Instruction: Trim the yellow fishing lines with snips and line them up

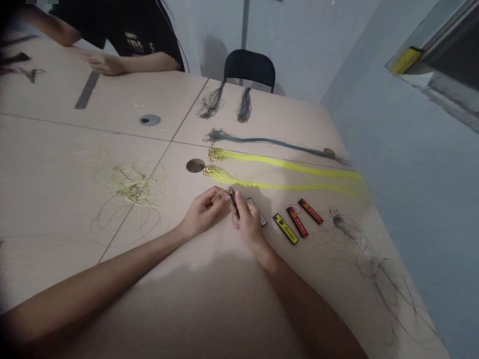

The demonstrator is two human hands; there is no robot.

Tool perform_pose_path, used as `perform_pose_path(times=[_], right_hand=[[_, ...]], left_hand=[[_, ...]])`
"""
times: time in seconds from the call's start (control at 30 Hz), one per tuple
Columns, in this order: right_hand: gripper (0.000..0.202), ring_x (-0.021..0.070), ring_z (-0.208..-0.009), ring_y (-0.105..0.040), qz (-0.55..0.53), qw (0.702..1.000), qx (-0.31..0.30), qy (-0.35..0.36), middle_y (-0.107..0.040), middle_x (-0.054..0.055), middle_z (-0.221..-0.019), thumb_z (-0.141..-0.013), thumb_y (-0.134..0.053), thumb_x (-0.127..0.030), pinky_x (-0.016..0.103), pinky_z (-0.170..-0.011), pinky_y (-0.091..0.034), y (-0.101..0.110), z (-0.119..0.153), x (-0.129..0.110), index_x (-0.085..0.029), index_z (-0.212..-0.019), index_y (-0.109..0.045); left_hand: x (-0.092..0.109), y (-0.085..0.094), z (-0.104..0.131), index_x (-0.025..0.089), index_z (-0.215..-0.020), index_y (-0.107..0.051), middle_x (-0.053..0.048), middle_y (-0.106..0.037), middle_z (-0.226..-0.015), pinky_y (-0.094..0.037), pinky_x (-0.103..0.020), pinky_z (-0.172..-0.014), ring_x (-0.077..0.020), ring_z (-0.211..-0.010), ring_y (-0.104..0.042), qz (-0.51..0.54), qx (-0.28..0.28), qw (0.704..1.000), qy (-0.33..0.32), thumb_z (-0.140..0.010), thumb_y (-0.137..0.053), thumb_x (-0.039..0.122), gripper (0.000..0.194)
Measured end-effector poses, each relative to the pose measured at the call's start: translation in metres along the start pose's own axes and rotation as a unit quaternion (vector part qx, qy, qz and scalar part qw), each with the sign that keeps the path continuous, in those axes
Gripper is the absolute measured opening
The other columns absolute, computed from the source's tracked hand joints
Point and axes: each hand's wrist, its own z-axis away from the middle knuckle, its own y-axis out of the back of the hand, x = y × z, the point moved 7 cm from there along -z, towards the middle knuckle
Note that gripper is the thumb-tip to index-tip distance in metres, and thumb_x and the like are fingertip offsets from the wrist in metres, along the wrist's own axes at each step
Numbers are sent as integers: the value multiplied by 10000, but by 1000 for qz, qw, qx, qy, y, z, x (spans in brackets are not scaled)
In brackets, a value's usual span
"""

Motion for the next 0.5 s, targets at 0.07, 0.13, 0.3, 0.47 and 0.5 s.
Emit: perform_pose_path(times=[0.07, 0.13, 0.3, 0.47, 0.5], right_hand=[[619, 19, -326, -205, 3, 1000, 4, 4, -353, -78, -487, -668, -685, -743, 206, -316, -114, 1, 0, 0, -200, -537, -418], [613, 19, -328, -209, 4, 1000, 8, 11, -370, -72, -498, -666, -694, -735, 208, -315, -115, 2, 0, -1, -200, -537, -425], [587, 19, -334, -217, 5, 1000, 15, 19, -394, -67, -505, -658, -718, -711, 206, -318, -119, 2, 0, -3, -196, -546, -459], [569, 14, -326, -222, -11, 1000, 8, 10, -403, -66, -497, -710, -682, -679, 203, -322, -124, 2, 2, -2, -188, -541, -449], [554, 13, -325, -224, -15, 1000, 4, 7, -414, -64, -502, -727, -667, -670, 202, -322, -126, 2, 2, -2, -187, -553, -459]], left_hand=[[0, -1, 0, 180, -820, -609, 11, -563, -607, -395, -234, -510, -114, -532, -500, 6, -2, 1000, -2, -898, -620, 462, 293], [1, -1, 0, 179, -817, -611, 12, -558, -603, -381, -231, -498, -109, -518, -486, 7, -5, 1000, -4, -898, -620, 462, 295], [7, -1, 0, 166, -794, -619, 23, -521, -579, -327, -219, -481, -87, -494, -416, -5, -6, 1000, -20, -897, -624, 453, 304], [10, 1, 0, 162, -817, -626, 59, -394, -535, -245, -213, -468, -75, -482, -312, -15, 6, 999, -30, -900, -615, 454, 303], [10, 1, 0, 163, -812, -622, 67, -361, -529, -232, -212, -465, -73, -479, -291, -14, 7, 999, -31, -898, -616, 456, 305]])
